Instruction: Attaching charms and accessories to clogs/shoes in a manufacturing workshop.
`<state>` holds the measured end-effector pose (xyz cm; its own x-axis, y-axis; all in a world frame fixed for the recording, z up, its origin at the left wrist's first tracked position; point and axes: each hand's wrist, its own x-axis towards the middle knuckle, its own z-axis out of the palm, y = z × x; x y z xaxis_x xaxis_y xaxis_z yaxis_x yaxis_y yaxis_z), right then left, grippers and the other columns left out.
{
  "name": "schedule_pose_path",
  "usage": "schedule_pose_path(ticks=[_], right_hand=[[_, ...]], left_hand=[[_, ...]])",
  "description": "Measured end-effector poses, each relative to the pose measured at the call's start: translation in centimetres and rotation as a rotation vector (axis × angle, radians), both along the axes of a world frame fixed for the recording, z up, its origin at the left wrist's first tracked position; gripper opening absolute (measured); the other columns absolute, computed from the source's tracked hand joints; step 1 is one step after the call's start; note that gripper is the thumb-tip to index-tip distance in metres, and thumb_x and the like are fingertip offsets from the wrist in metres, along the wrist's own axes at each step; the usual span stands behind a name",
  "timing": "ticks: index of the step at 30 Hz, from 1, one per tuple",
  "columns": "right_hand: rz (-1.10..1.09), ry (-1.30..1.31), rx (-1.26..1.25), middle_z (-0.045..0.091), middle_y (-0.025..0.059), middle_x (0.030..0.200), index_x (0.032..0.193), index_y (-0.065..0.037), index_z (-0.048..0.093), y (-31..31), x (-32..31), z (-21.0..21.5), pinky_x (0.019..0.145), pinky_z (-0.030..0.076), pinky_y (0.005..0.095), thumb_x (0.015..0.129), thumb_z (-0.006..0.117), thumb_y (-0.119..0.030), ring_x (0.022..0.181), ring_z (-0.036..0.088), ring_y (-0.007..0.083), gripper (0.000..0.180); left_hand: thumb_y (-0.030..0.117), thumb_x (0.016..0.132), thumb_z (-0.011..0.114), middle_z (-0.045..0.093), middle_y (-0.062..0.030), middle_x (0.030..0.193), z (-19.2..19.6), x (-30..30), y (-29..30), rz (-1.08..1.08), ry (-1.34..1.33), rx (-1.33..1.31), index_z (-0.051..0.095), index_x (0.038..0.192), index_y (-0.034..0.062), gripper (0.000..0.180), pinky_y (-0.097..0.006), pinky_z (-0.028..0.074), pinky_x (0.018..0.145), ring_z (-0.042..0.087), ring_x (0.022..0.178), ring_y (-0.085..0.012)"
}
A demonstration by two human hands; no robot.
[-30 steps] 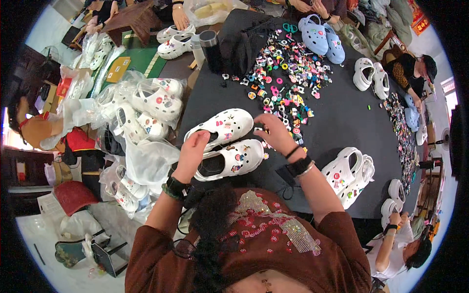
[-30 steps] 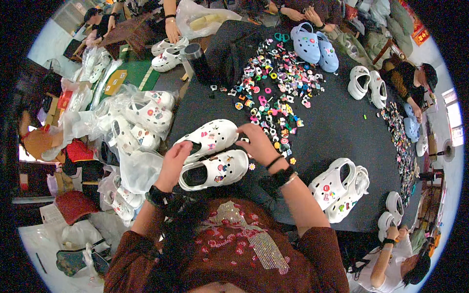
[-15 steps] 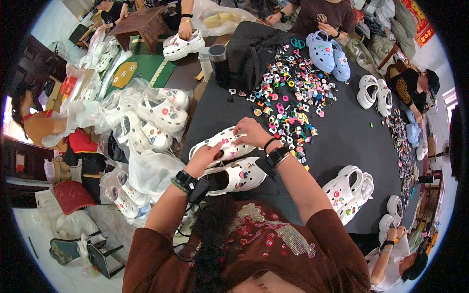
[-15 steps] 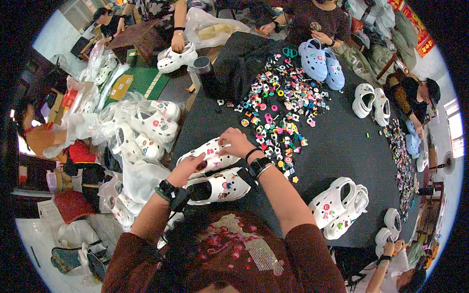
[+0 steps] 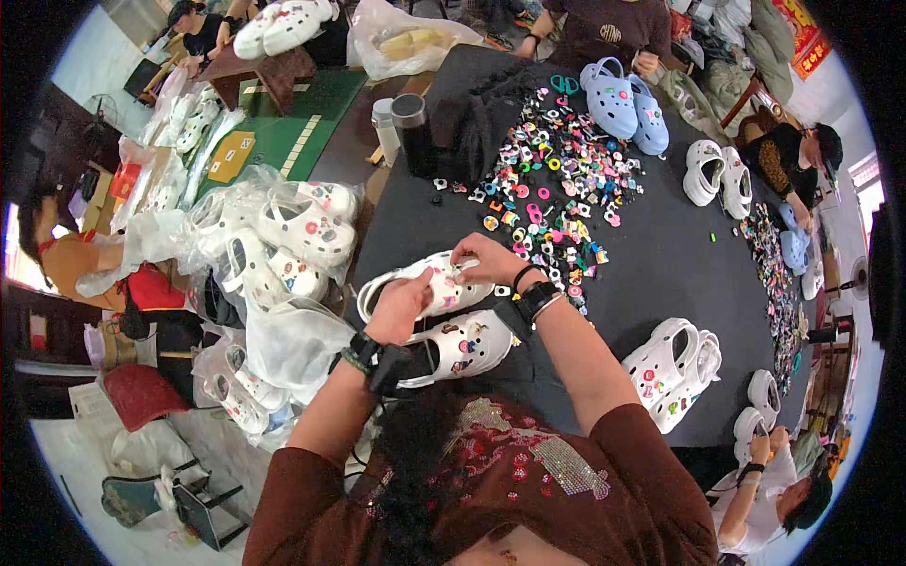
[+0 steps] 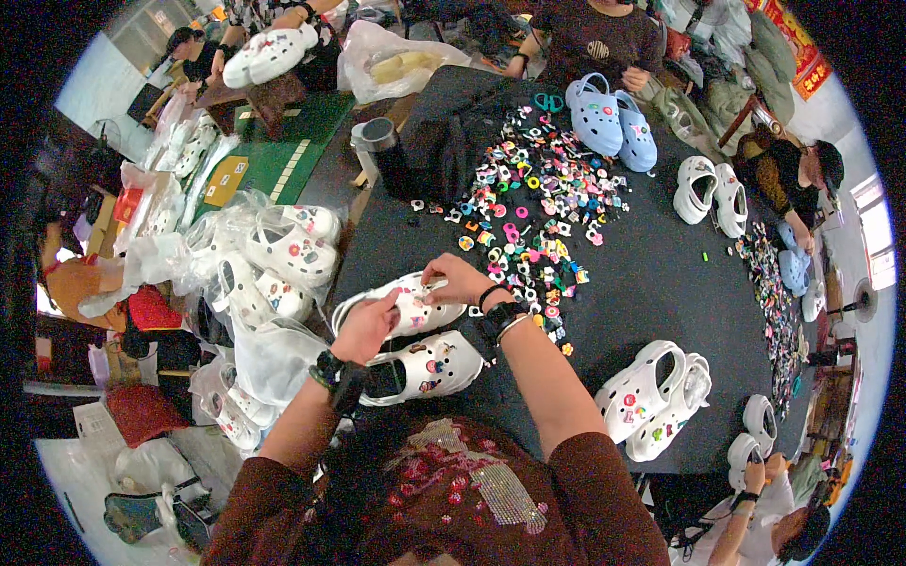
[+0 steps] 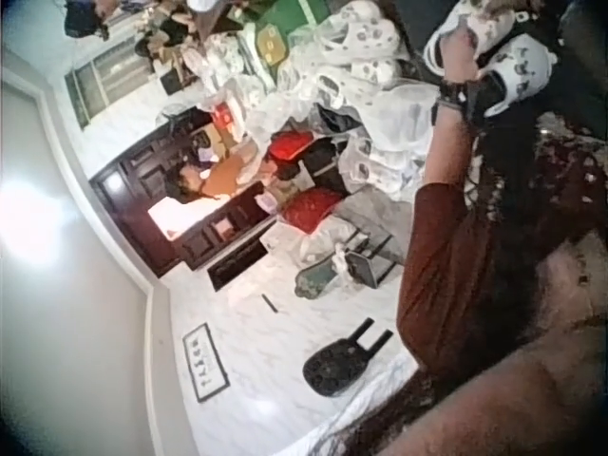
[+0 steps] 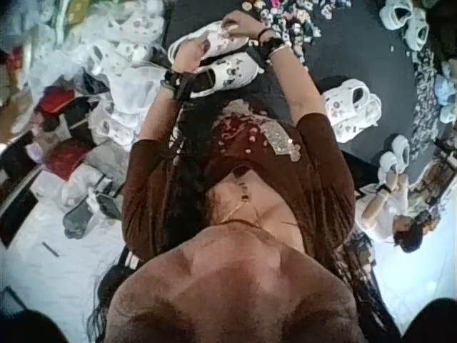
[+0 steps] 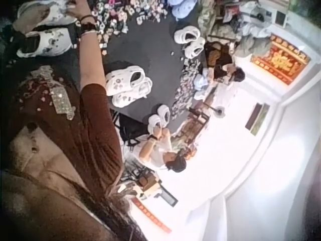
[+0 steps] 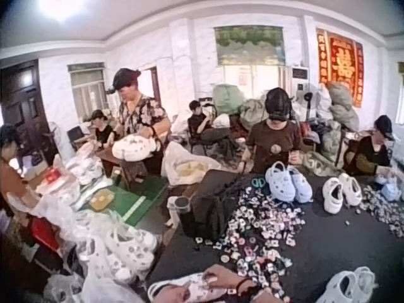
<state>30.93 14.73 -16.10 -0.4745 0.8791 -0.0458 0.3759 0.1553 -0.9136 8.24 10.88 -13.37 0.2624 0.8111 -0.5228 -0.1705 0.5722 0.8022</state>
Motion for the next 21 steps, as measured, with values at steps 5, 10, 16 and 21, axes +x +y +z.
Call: schedule_pose_path(ticks=[5,10,16,21], right_hand=[[0.050,-0.127,0.119,0.057,0.0103,0.097,0.091,-0.006,0.066,0.0,-0.7,-0.3,0.091,0.046,0.0341,0.066,0.080,-0.020,0.101,0.056,0.0270,0.032],[0.061,-0.071,-0.031,0.054,0.0084,0.100,0.095,-0.007,0.064,0.0,-0.3,0.5,0.090,0.045,0.0329,0.066,0.081,-0.020,0.101,0.055,0.0234,0.036],[0.028,-0.114,-0.005,0.054,0.0085,0.097,0.092,-0.009,0.064,0.3,-0.1,-0.6,0.087,0.045,0.0332,0.062,0.083,-0.027,0.098,0.053,0.0245,0.040],[-0.009,-0.124,0.006,0.057,0.0087,0.091,0.086,-0.010,0.063,0.5,-0.6,-0.3,0.082,0.046,0.0341,0.056,0.084,-0.028,0.093,0.053,0.0256,0.041]], left_hand=[[0.022,0.094,0.059,0.063,-0.0043,0.089,-0.3,0.7,0.6,-0.035,-0.205,-0.326,0.060,0.106,0.0010,0.024,-0.028,0.049,0.069,0.059,0.078,-0.0136],[0.012,0.096,0.053,0.062,-0.0117,0.110,-1.8,0.4,1.7,-0.115,-0.459,-0.403,0.052,0.123,-0.0016,0.030,-0.036,0.052,0.085,0.062,0.098,-0.0229],[0.001,0.091,0.053,0.061,-0.0149,0.113,-2.9,1.4,1.6,0.039,-0.407,-0.393,0.050,0.124,-0.0042,0.033,-0.040,0.051,0.089,0.062,0.101,-0.0269],[-0.011,0.082,0.055,0.062,-0.0151,0.112,-2.7,1.1,1.9,-0.063,-0.340,-0.267,0.054,0.119,-0.0059,0.037,-0.042,0.054,0.086,0.063,0.100,-0.0276]])
